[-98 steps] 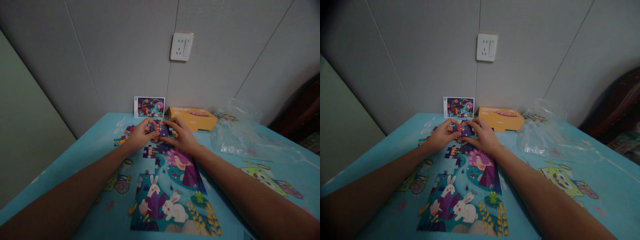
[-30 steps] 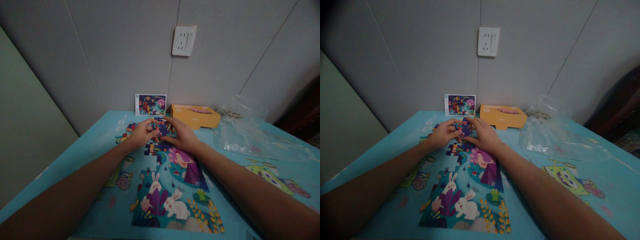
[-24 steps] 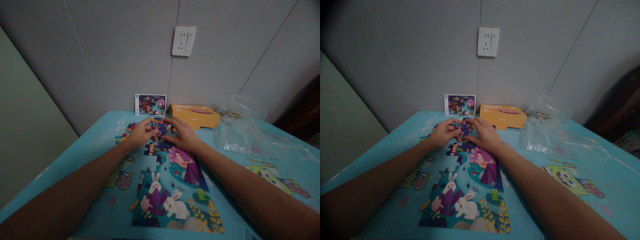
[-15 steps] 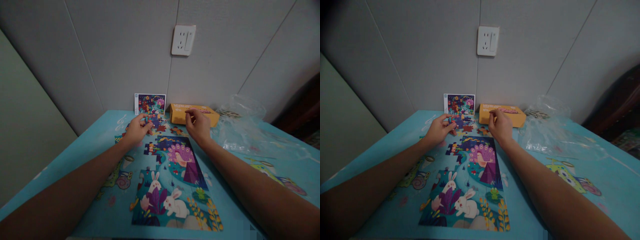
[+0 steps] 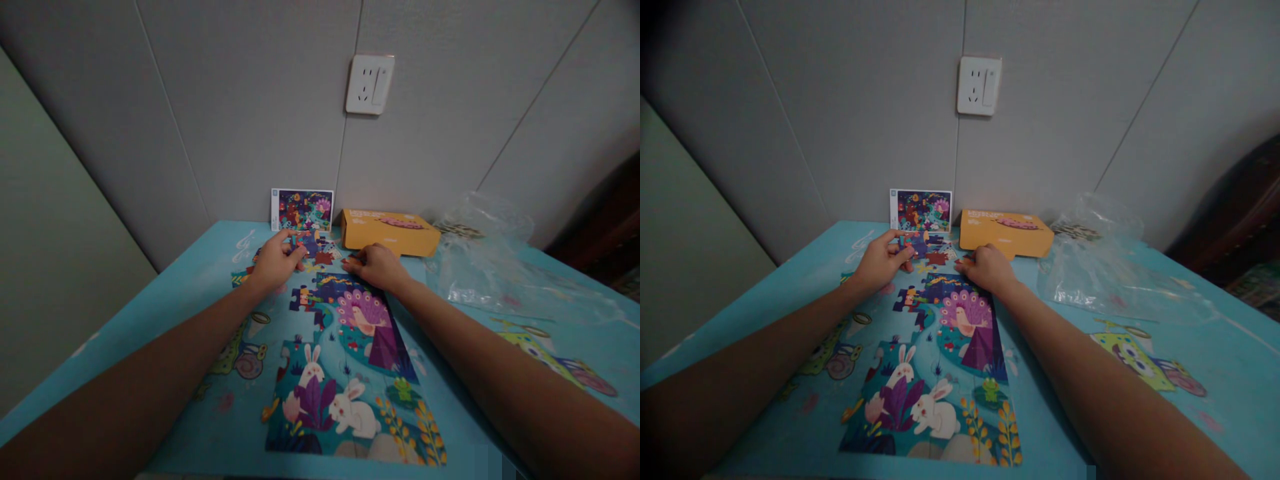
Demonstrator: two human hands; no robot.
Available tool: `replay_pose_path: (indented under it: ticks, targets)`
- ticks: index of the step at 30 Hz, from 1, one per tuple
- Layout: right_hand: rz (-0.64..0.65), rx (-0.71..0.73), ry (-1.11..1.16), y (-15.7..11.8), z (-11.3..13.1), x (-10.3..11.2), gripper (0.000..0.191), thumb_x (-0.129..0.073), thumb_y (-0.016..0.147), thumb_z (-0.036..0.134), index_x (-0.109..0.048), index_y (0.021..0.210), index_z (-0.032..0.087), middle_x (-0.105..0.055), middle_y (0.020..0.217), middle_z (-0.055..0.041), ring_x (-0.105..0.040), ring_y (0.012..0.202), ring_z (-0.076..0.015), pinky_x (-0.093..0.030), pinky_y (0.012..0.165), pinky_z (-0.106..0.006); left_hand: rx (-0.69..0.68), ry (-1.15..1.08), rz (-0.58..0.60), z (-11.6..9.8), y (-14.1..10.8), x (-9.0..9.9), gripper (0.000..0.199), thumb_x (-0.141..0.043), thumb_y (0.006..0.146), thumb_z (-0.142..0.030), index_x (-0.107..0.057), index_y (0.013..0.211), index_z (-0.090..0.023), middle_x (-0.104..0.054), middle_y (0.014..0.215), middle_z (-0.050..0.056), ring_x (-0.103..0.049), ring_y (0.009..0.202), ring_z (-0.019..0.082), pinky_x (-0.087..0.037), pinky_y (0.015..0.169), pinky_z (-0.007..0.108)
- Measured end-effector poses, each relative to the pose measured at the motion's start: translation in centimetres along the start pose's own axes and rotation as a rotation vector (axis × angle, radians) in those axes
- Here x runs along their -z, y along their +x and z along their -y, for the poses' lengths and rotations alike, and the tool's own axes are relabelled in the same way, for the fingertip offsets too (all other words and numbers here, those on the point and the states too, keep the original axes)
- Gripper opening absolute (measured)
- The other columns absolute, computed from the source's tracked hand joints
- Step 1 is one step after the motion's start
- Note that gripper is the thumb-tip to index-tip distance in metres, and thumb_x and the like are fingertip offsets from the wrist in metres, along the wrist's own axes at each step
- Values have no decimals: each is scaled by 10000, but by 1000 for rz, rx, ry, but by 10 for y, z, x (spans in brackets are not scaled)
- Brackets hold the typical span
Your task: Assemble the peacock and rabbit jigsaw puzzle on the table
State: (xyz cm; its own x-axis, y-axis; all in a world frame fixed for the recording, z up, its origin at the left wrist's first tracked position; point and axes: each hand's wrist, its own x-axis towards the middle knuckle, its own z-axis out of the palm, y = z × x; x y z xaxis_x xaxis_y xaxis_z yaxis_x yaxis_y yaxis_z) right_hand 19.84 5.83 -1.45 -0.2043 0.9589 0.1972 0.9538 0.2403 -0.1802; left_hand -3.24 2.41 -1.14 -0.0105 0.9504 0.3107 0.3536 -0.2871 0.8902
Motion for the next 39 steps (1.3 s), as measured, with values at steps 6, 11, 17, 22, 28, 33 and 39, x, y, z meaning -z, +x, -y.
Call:
replay_pose_path:
  ticks: [6,11,17,22,28,33,39]
  targets:
    - [-21,27,50,0,-2,-2,374,-641,786,482,-734,901,138,-698,888,-140,-645,771,-215,-447,673,-280,20,18,9,-2,-3,-1,349,-609,796,-246,-552,1125,-147,-606,538,-38,-616,498,141,-455,521,228]
    - [-100,19,-46,-3,-1,-3,420,-610,790,527,-739,828,129,-689,844,-166,-652,753,-241,-466,661,-315,-8,16,30,4,-1,-1,291,-627,777,-233,-563,1052,-163,-561,508,-55,-627,501,151,-440,493,218]
    - [-88,20,-82,-3,-2,0,423,-602,793,516,-723,760,112,-681,778,-177,-650,741,-254,-466,654,-324,-6,17,49,8,0,-4,305,-559,805,-194,-568,1107,-150,-575,535,-35,-604,504,139,-448,503,219]
    - [-59,19,66,-1,-4,-4,321,-657,770,453,-689,820,137,-682,792,-128,-639,738,-233,-450,654,-307,-9,8,90,3,-3,-3,331,-532,808,-161,-556,1138,-154,-539,522,-49,-595,506,127,-434,490,195]
    - [-216,102,242,1,-5,-6,388,-707,741,338,-599,1041,118,-676,948,-113,-618,821,-196,-438,677,-269,-9,5,97,4,-3,-3,335,-531,819,-173,-549,1153,-155,-530,523,-50,-584,495,121,-430,485,191]
    - [-281,194,343,-4,4,2,230,-573,839,357,-607,715,165,-607,668,-40,-537,632,-154,-386,605,-279,1,-22,90,9,-1,-4,320,-579,798,-207,-565,1113,-150,-532,524,-52,-590,486,126,-432,482,199]
    - [-143,160,1233,-11,26,-4,367,-741,652,414,-533,868,203,-567,692,42,-553,562,-114,-461,550,-262,-33,-60,122,2,-4,-4,315,-610,782,-273,-552,1070,-161,-531,523,-66,-579,478,121,-435,487,200]
